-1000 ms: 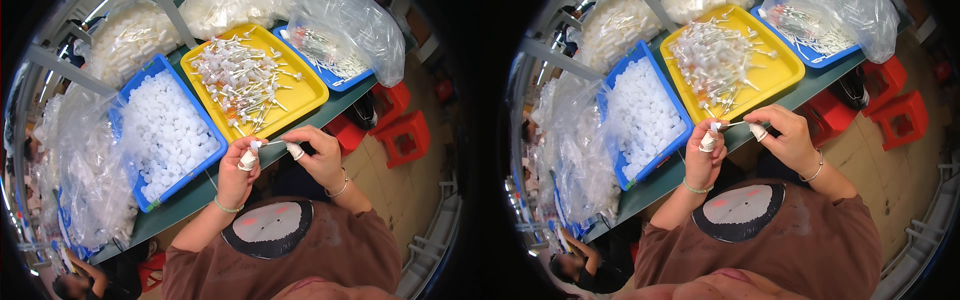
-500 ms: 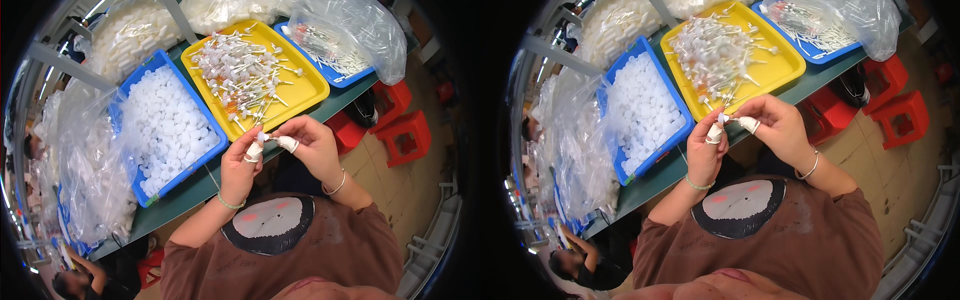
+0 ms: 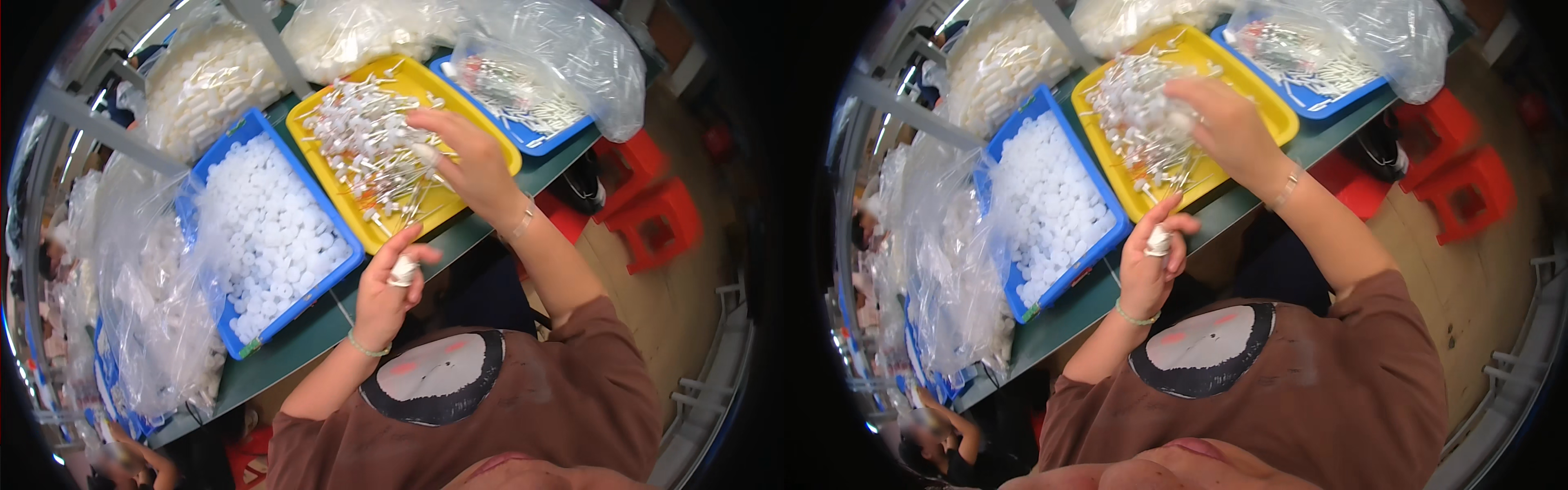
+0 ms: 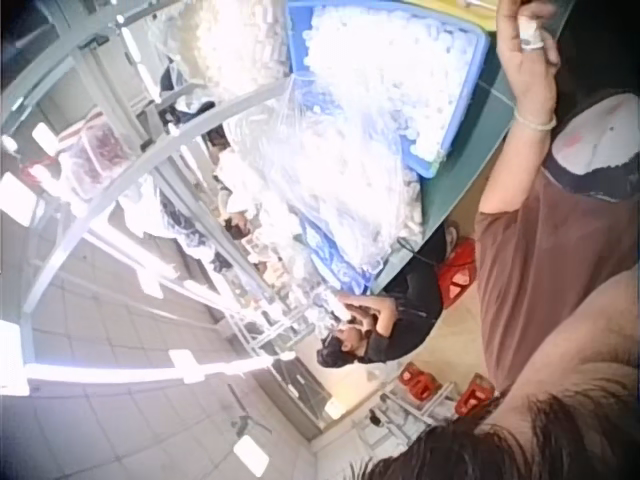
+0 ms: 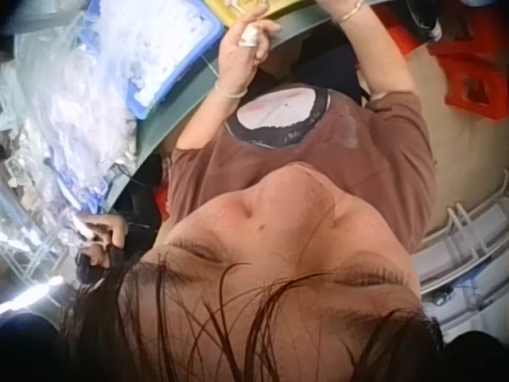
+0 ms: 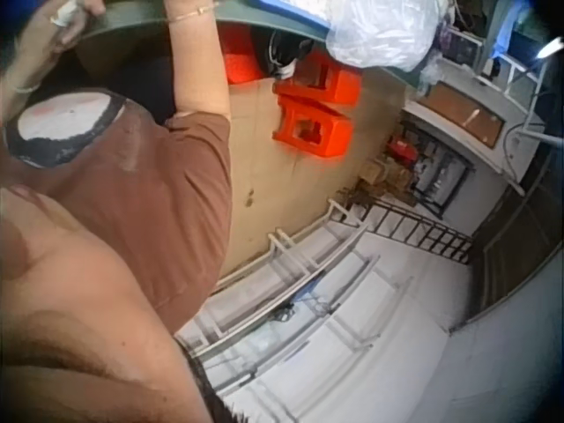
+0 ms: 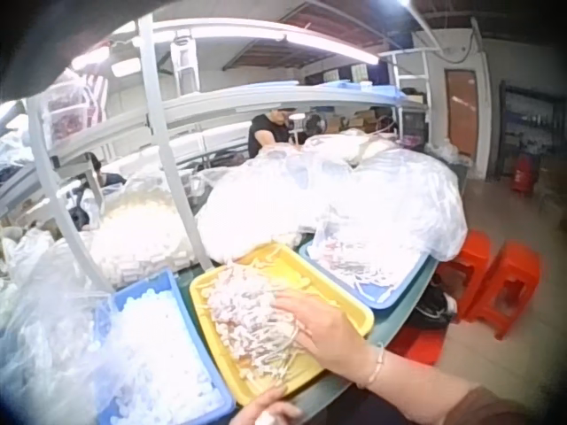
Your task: The person sits at a workbench and repeatedly picks up small white plastic caps and thin sticks. They insert the sticks into the caps and place the assembled units into a yellow tray. The process is repetitive and involves handling small parts by hand.
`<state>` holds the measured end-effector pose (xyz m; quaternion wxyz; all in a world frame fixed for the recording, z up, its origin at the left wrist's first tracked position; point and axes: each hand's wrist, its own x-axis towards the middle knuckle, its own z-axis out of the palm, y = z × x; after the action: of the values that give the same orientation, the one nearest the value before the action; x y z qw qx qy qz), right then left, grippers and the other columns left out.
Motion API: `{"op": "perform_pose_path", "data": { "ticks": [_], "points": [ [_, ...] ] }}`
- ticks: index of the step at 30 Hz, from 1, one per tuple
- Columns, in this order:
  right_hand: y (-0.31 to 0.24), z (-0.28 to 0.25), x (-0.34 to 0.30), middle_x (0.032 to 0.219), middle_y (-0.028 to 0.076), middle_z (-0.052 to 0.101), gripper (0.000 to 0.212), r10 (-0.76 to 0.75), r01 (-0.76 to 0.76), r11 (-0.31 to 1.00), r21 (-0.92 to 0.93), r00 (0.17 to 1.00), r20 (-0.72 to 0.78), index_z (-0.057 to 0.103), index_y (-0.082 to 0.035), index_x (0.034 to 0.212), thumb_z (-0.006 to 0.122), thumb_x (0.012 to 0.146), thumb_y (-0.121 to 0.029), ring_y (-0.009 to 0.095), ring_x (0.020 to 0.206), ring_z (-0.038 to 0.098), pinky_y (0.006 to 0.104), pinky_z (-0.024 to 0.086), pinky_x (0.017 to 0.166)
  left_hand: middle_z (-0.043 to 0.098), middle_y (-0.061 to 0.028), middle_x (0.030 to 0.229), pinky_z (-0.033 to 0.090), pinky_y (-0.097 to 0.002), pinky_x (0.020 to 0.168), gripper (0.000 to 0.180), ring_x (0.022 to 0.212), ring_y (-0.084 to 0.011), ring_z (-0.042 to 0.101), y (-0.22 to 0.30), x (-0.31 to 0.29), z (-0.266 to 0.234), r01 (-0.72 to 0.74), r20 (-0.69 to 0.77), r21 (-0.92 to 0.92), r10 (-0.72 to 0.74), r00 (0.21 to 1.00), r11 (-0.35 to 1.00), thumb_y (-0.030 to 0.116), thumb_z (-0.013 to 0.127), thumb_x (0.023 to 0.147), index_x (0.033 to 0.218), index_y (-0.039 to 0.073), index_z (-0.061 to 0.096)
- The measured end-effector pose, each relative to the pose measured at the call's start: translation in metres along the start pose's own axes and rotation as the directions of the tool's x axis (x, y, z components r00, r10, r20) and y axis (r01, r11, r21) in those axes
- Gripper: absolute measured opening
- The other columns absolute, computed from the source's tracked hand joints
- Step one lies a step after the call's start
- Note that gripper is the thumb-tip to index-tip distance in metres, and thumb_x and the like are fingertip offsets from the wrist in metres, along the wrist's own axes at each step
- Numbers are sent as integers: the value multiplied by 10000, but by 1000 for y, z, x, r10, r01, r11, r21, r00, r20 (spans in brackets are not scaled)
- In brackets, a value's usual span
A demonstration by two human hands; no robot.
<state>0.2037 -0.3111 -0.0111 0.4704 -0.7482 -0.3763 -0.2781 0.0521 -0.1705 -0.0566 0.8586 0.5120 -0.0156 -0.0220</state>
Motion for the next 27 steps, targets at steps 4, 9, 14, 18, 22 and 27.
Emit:
{"op": "perform_pose_path", "data": {
  "ticks": [4, 9, 14, 18, 22, 27],
  "points": [
    [20, -10, 7, 999, 146, 654, 194, -9, 4, 992, -125, 999, -37, 642, -24, 1014, 606, 832, -81, 326, 934, 622, 374, 488, 844, 373, 21, 608, 257, -197, 417, 349, 473, -58, 322, 2, -7, -10, 63, 30, -135, -60, 998, 989, 354, 413, 1006, 824, 69, 500],
    [87, -97, -24, 952, 196, 646, 196, 252, -275, 751, -601, 960, -125, 643, 8, 960, 538, 829, -92, 366, 905, 611, 416, 482, 808, 293, 36, 571, 237, -211, 412, 386, 466, -69, 292, 6, -6, -5, 96, 30, -151, -92, 995, 984, 368, 403, 1008, 734, 103, 467],
    [158, -141, -17, 988, 216, 639, 318, 488, -298, 456, -839, 872, -44, 608, 10, 1023, 493, 826, -211, 360, 974, 594, 466, 420, 882, 315, 34, 591, 229, -201, 411, 361, 487, -67, 300, 7, -1, 2, 89, 15, -163, -87, 996, 983, 356, 410, 1007, 754, 105, 471],
    [149, -123, -10, 1002, 206, 639, 354, 610, -260, 411, -874, 791, 52, 608, -2, 1020, 479, 831, -271, 362, 971, 602, 480, 421, 882, 322, 34, 595, 222, -194, 406, 349, 493, -64, 301, 9, -2, 0, 88, -9, -190, -91, 996, 978, 347, 407, 1010, 762, 110, 471],
    [117, -97, -20, 993, 201, 635, 290, 532, -200, 514, -834, 837, 128, 620, -23, 997, 503, 820, -220, 366, 970, 601, 477, 443, 855, 314, 33, 594, 216, -189, 399, 337, 490, -61, 298, 8, -2, -1, 92, 5, -208, -94, 996, 974, 341, 398, 1013, 768, 119, 466],
    [114, -87, -20, 1084, 208, 616, 329, 505, -277, 696, -663, 845, 177, 615, -5, 1111, 494, 807, -43, 364, 1022, 581, 423, 438, 934, 314, 24, 637, 267, -188, 405, 334, 537, -67, 328, 9, 1, -17, 295, 150, -535, -255, 955, 792, 320, 416, 1007, 758, 98, 436]
  ]
}}
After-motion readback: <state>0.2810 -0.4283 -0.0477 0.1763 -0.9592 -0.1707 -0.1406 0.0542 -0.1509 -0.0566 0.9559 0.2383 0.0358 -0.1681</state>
